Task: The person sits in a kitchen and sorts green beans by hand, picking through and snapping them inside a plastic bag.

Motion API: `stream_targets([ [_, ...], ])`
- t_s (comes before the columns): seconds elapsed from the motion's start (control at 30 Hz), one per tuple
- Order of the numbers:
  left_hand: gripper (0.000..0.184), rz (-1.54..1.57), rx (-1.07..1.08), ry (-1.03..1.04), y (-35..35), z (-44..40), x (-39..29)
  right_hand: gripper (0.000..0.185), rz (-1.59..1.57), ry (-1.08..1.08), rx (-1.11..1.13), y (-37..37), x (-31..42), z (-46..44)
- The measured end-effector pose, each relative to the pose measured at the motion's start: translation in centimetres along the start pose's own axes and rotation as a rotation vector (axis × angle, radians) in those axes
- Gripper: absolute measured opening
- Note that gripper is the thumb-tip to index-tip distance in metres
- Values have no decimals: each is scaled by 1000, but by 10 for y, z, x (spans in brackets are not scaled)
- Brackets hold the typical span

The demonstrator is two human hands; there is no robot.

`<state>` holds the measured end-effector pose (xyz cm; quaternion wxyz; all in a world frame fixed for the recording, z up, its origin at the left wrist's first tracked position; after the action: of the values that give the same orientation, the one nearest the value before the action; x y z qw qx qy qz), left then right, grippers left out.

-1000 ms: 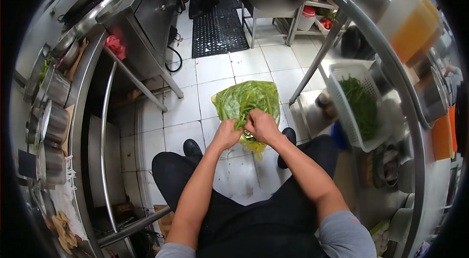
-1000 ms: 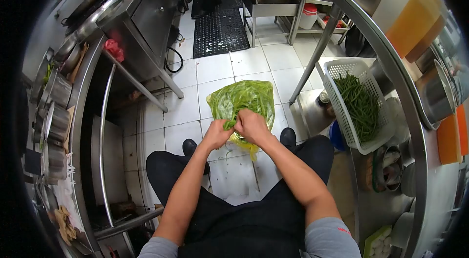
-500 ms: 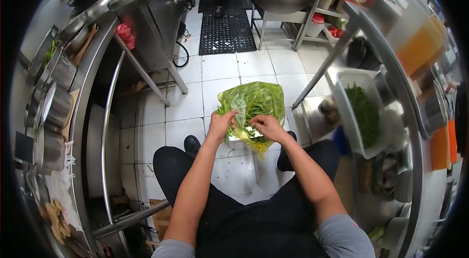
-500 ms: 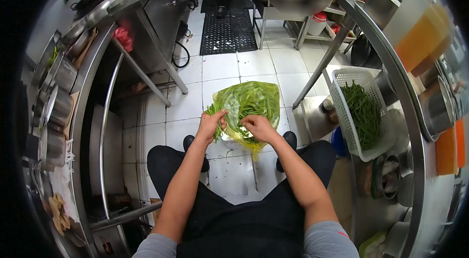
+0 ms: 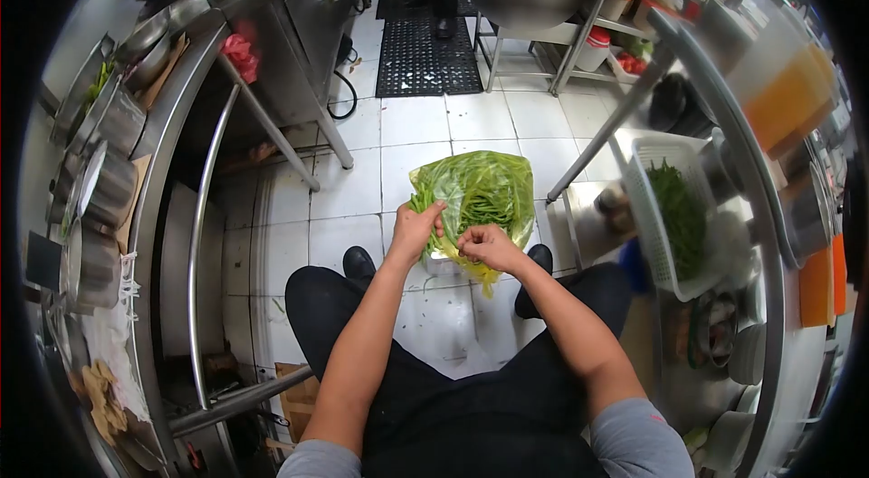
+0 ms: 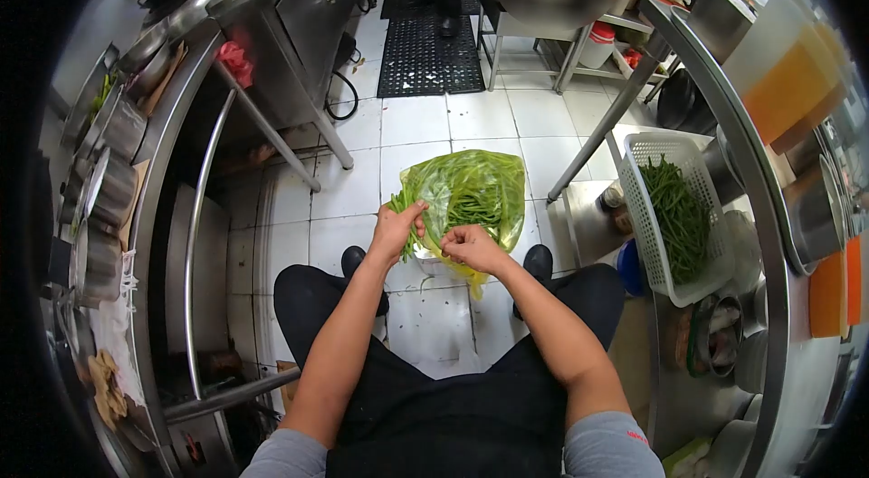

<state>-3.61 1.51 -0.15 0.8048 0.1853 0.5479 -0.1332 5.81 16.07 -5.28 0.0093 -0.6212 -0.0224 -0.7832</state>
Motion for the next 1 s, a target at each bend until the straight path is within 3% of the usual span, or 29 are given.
stream_targets([
  [0.17,23,-36,-12,-2,0,0,-2,13,-33,-25,-6,3,-6,0],
  [0.27,23,-28,-22,15,0,2,-4,14,25,-59,-174,-8,-12,-4],
  [0.33,22,-14,-17,33,4,5,-6,18,97,-109,-452,-30,-15,-10],
  [0.4,21,-29,-15,64,7,7,-8,21,101,-102,-516,-47,-15,-15],
  [0.47,21,-56,-50,65,1,2,-5,19,499,-220,-656,-60,0,-13],
  [0.5,22,-83,-87,67,-3,-2,-2,16,755,-226,-591,-54,21,-7],
  [0.53,22,-86,-83,68,-5,-8,3,16,753,-226,-596,-51,22,-7],
  [0.6,22,-47,-101,76,-9,-13,9,16,984,-438,-563,-33,27,-5],
  [0.73,20,42,-59,56,-2,-6,8,26,1176,-319,-432,-29,8,-15],
  [0.87,18,18,88,-7,8,2,7,10,1234,-271,-461,-26,5,-17],
  [1.0,15,9,182,-27,16,6,3,12,1264,-287,-446,-28,-8,-15],
])
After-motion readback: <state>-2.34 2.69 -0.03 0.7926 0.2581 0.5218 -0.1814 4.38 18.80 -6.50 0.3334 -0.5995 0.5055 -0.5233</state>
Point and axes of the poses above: each hand's wrist, its own z-axis away from the middle knuckle, its own y-axis out of the palm, x = y × z, the point moved 4 cm from there along -z, towards the middle knuckle, and after that the axes turned 6 degrees about -y, right-handed, at the moved point
